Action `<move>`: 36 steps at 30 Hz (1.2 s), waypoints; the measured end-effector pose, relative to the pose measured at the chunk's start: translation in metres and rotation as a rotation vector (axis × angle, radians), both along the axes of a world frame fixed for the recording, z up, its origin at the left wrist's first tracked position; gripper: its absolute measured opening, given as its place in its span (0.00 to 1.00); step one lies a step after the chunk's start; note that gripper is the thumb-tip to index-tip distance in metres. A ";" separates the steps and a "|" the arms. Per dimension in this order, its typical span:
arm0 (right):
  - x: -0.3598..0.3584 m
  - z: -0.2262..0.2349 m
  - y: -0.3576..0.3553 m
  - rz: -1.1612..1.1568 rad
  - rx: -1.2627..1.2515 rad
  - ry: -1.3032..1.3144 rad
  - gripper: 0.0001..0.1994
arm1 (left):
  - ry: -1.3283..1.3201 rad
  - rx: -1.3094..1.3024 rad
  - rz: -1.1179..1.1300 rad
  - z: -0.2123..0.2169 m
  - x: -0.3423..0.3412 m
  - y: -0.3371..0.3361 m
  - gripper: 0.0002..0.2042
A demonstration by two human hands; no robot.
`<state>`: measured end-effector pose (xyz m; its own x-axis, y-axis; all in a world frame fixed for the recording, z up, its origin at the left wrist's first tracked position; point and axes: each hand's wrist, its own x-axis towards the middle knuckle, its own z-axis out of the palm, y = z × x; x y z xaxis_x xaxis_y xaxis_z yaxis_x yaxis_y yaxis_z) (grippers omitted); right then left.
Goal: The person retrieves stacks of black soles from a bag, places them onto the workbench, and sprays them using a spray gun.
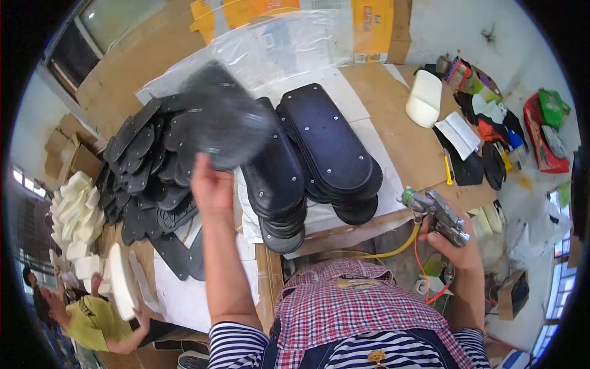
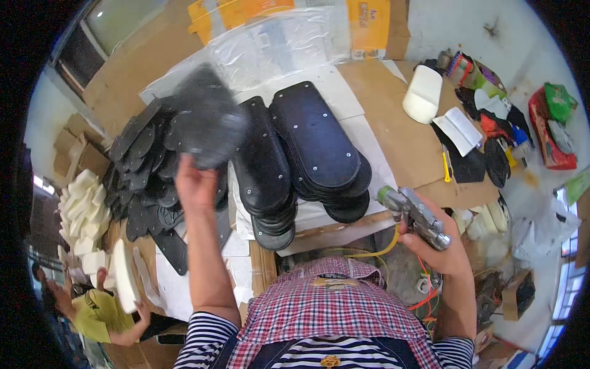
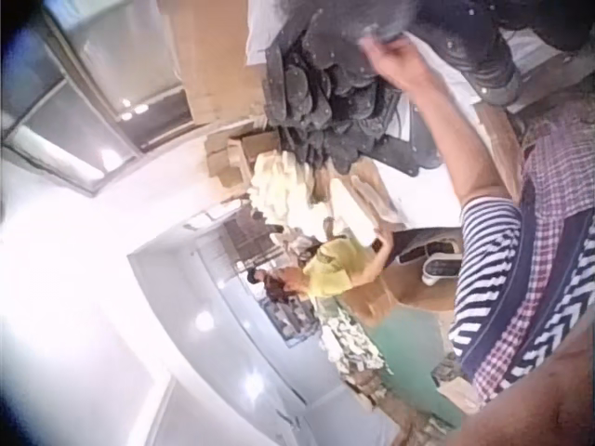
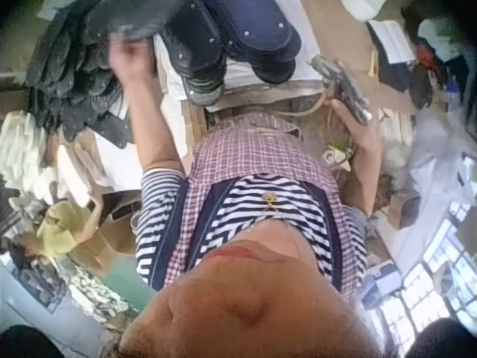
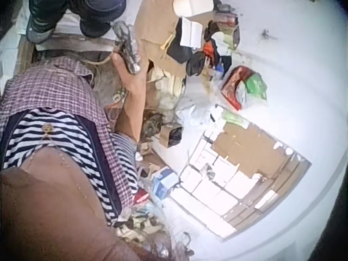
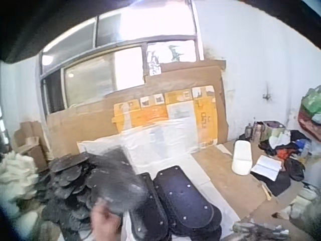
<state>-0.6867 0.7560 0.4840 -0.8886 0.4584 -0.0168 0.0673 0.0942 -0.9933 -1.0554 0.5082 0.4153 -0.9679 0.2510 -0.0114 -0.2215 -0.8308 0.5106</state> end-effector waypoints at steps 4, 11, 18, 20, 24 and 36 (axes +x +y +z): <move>-0.016 0.013 -0.019 -0.043 0.002 0.014 0.30 | 0.055 0.379 0.104 0.037 -0.058 -0.075 0.47; -0.022 0.017 -0.018 -0.318 0.075 0.142 0.26 | -0.133 0.028 -0.048 -0.059 -0.015 -0.062 0.19; -0.007 0.028 -0.026 -0.180 0.097 0.144 0.27 | -0.289 -0.253 -0.331 -0.100 0.059 -0.007 0.15; 0.001 0.029 -0.023 -0.273 0.081 0.174 0.27 | -0.318 -0.293 -0.360 -0.104 0.070 0.005 0.14; 0.041 0.034 -0.016 -0.294 0.134 -0.009 0.29 | -0.354 -0.351 -0.371 -0.119 0.082 0.013 0.15; 0.082 0.033 -0.001 -0.167 0.057 -0.020 0.32 | -0.437 -0.427 -0.601 -0.129 0.132 0.090 0.14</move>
<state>-0.6044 0.7554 0.5170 -0.7995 0.6006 -0.0034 0.1064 0.1361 -0.9850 -0.9239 0.5982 0.2858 -0.5585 0.6091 -0.5631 -0.8125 -0.2650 0.5192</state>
